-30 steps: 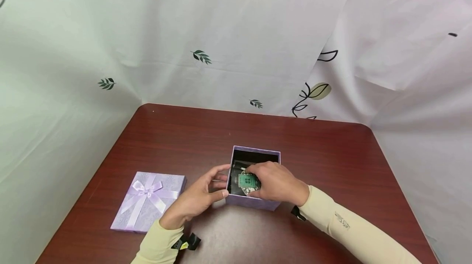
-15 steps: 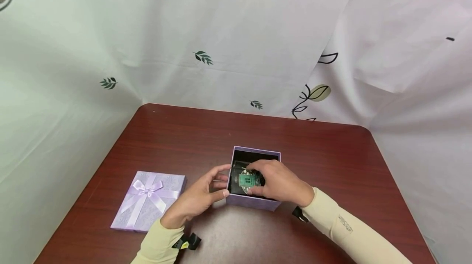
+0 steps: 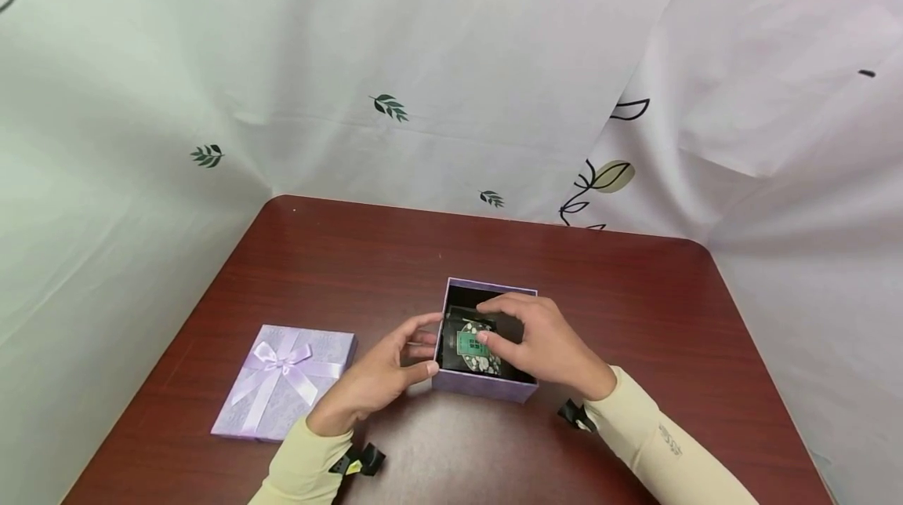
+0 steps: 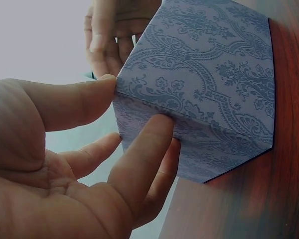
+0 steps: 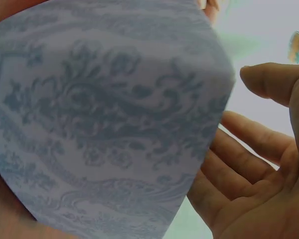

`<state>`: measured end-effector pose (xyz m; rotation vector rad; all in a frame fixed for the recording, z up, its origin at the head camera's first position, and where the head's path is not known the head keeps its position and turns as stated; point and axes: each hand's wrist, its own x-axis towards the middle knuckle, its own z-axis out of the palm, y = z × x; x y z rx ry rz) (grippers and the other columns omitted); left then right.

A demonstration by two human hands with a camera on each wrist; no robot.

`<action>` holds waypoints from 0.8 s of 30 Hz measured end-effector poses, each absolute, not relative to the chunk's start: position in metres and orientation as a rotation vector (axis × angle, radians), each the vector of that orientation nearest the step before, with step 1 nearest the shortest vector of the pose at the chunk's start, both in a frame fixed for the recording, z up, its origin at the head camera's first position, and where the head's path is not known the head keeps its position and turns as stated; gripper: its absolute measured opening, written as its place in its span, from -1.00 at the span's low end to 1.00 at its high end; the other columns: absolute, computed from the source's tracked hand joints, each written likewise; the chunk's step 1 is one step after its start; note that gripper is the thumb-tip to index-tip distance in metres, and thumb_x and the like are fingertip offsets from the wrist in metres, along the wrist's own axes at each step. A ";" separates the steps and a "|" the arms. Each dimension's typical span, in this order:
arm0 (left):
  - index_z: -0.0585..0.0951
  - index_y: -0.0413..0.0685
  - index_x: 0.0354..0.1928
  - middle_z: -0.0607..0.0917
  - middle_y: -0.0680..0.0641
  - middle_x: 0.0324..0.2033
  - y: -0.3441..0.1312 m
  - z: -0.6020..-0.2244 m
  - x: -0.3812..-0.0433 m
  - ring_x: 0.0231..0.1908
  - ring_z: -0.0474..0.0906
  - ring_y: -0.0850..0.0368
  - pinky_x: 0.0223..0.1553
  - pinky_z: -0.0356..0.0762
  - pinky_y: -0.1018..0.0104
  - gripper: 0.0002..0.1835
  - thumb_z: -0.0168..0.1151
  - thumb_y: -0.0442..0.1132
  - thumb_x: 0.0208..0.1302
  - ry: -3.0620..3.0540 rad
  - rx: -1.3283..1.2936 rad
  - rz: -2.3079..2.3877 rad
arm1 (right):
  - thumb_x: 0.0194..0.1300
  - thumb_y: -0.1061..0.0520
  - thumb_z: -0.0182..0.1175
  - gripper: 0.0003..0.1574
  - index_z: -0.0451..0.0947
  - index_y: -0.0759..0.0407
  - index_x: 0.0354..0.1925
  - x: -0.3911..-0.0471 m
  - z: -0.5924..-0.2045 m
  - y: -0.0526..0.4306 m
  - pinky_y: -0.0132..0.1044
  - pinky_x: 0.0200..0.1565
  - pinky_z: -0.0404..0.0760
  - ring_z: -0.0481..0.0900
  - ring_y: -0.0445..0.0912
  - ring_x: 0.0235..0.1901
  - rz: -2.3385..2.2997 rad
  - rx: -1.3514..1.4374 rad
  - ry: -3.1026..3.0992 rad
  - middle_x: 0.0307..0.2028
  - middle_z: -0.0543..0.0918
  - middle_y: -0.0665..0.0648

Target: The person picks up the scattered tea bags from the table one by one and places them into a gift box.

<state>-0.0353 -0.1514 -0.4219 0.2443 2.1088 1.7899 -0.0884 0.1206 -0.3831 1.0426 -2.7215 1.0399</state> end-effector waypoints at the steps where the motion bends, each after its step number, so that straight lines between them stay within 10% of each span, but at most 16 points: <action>1: 0.32 -0.08 0.57 0.53 -0.40 0.26 -0.151 -0.422 -0.035 0.26 0.58 -0.28 0.12 0.58 0.19 -0.25 0.33 -0.43 0.39 2.109 0.242 1.790 | 0.32 -0.05 0.48 -0.56 0.73 0.00 0.14 -0.088 -0.383 0.122 -0.06 0.17 0.69 0.73 -0.16 0.14 1.052 1.029 -2.713 0.08 0.78 -0.09; 24: 0.36 -0.09 0.54 0.52 -0.39 0.31 -0.152 -0.418 -0.037 0.28 0.56 -0.29 0.15 0.63 0.11 -0.31 0.33 -0.36 0.42 2.195 0.222 1.771 | 0.38 0.08 0.43 -0.49 0.66 0.07 0.26 -0.081 -0.382 0.143 -0.13 0.10 0.74 0.76 -0.03 0.08 1.241 0.829 -2.560 0.13 0.77 0.01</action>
